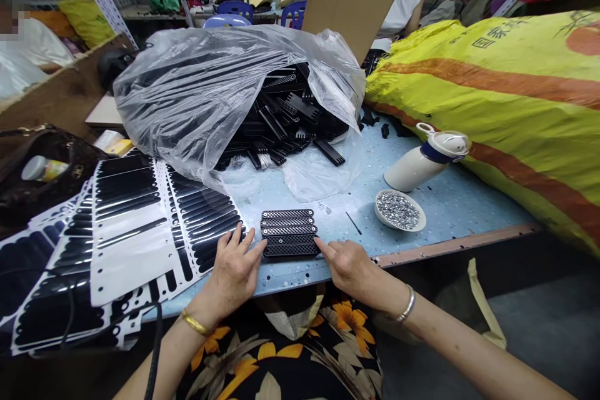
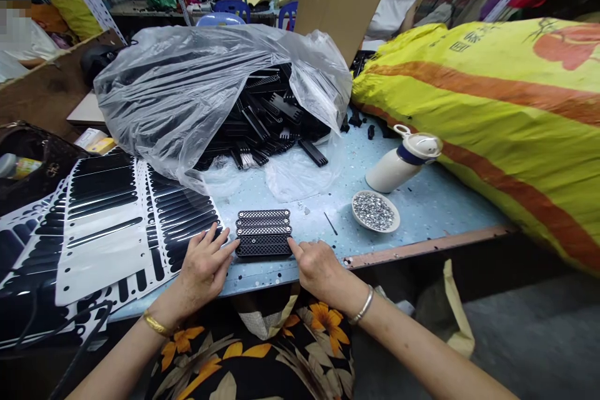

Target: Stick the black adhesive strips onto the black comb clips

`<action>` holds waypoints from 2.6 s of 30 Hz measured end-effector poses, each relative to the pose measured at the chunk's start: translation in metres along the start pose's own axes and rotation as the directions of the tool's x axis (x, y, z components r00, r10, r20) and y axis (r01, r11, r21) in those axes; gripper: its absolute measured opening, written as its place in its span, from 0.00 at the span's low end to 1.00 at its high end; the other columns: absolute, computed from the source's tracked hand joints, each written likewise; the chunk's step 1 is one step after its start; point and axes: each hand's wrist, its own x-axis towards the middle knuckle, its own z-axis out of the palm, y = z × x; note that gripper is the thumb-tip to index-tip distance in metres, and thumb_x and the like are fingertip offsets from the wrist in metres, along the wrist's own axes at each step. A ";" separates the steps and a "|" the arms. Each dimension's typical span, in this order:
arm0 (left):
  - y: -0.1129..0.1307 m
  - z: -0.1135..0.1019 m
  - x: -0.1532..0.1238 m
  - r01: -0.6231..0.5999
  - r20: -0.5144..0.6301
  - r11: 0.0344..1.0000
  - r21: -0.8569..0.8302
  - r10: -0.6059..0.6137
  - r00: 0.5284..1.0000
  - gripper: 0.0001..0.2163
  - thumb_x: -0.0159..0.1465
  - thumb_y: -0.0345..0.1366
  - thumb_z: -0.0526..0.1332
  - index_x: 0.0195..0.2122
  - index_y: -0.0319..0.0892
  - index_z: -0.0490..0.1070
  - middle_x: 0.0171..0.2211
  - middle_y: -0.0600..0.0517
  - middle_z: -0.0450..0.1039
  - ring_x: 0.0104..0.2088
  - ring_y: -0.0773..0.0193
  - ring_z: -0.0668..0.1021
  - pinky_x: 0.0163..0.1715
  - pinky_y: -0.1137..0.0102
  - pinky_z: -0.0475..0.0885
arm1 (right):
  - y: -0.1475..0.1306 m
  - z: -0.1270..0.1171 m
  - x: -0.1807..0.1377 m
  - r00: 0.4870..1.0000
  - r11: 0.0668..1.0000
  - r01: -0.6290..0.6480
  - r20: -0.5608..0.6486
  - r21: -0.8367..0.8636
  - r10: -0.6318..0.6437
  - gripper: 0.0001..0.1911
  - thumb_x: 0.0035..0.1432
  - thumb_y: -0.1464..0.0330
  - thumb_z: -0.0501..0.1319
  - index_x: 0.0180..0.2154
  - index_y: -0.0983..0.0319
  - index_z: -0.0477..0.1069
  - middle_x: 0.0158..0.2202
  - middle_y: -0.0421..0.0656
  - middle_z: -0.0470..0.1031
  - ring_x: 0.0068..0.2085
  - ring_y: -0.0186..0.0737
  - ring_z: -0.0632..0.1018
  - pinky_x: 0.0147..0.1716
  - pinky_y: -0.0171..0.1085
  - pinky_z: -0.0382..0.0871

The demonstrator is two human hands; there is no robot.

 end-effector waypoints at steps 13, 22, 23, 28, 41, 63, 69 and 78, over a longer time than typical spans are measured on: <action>-0.012 0.002 0.006 -0.060 0.029 0.993 -0.100 0.064 0.998 0.20 0.58 0.21 0.53 0.48 0.40 0.74 0.54 0.42 0.75 0.59 0.39 0.71 0.50 0.44 0.67 | 0.001 0.000 -0.001 1.000 1.000 0.001 -0.019 0.010 -0.001 0.28 0.50 0.85 0.50 0.53 0.74 0.70 0.25 0.45 0.72 0.23 0.36 0.67 0.25 0.36 0.59; -0.015 0.007 0.011 -0.025 -0.085 0.992 -0.120 0.015 0.996 0.17 0.62 0.23 0.53 0.50 0.42 0.73 0.52 0.43 0.77 0.58 0.44 0.73 0.49 0.50 0.70 | 0.000 0.000 0.000 1.000 1.000 -0.020 -0.004 0.015 0.020 0.28 0.50 0.84 0.49 0.53 0.74 0.70 0.26 0.46 0.74 0.24 0.37 0.68 0.25 0.36 0.61; -0.014 0.008 0.012 -0.024 -0.082 0.993 -0.112 0.015 0.997 0.16 0.63 0.25 0.54 0.49 0.42 0.74 0.52 0.43 0.77 0.58 0.44 0.73 0.48 0.50 0.70 | 0.000 0.001 0.000 1.000 1.000 -0.022 -0.007 0.015 0.022 0.28 0.50 0.84 0.49 0.53 0.74 0.70 0.26 0.46 0.74 0.24 0.38 0.68 0.25 0.37 0.61; -0.013 0.013 0.021 0.029 -0.040 0.992 -0.125 -0.034 0.999 0.10 0.64 0.29 0.57 0.39 0.44 0.77 0.53 0.43 0.77 0.57 0.42 0.73 0.48 0.50 0.69 | 0.001 0.005 -0.002 1.000 0.999 -0.029 -0.011 0.035 0.029 0.29 0.50 0.84 0.50 0.54 0.72 0.69 0.26 0.46 0.74 0.25 0.37 0.69 0.26 0.36 0.63; -0.003 0.009 0.038 0.128 0.067 0.962 -0.241 -0.115 0.991 0.07 0.60 0.27 0.61 0.32 0.45 0.78 0.55 0.46 0.75 0.59 0.42 0.72 0.50 0.46 0.70 | 0.005 0.010 -0.004 1.000 1.000 -0.002 -0.018 0.010 0.002 0.28 0.51 0.84 0.51 0.55 0.73 0.67 0.26 0.44 0.74 0.23 0.35 0.69 0.25 0.35 0.61; 0.005 0.006 0.019 -0.085 -0.010 0.996 0.003 0.085 0.996 0.20 0.54 0.22 0.57 0.47 0.39 0.75 0.57 0.41 0.73 0.61 0.33 0.67 0.54 0.41 0.63 | 0.002 0.007 -0.001 1.000 1.000 -0.004 -0.016 0.015 0.004 0.25 0.53 0.83 0.51 0.53 0.75 0.69 0.27 0.47 0.75 0.25 0.38 0.70 0.26 0.37 0.64; 0.003 -0.002 0.010 -0.138 0.082 0.982 0.127 0.128 0.988 0.27 0.49 0.22 0.59 0.53 0.35 0.73 0.60 0.34 0.68 0.61 0.26 0.64 0.54 0.38 0.60 | 0.001 0.003 -0.001 1.000 1.000 -0.009 -0.020 0.030 0.010 0.25 0.53 0.84 0.51 0.53 0.75 0.69 0.26 0.45 0.73 0.24 0.37 0.68 0.24 0.37 0.61; -0.013 -0.002 0.003 -0.165 0.141 0.976 0.144 0.145 0.979 0.30 0.48 0.23 0.59 0.56 0.38 0.71 0.59 0.35 0.69 0.62 0.28 0.64 0.53 0.38 0.60 | 0.001 0.002 -0.001 1.000 0.999 -0.013 -0.002 0.035 0.013 0.27 0.52 0.84 0.50 0.53 0.74 0.69 0.27 0.47 0.74 0.24 0.38 0.68 0.25 0.38 0.61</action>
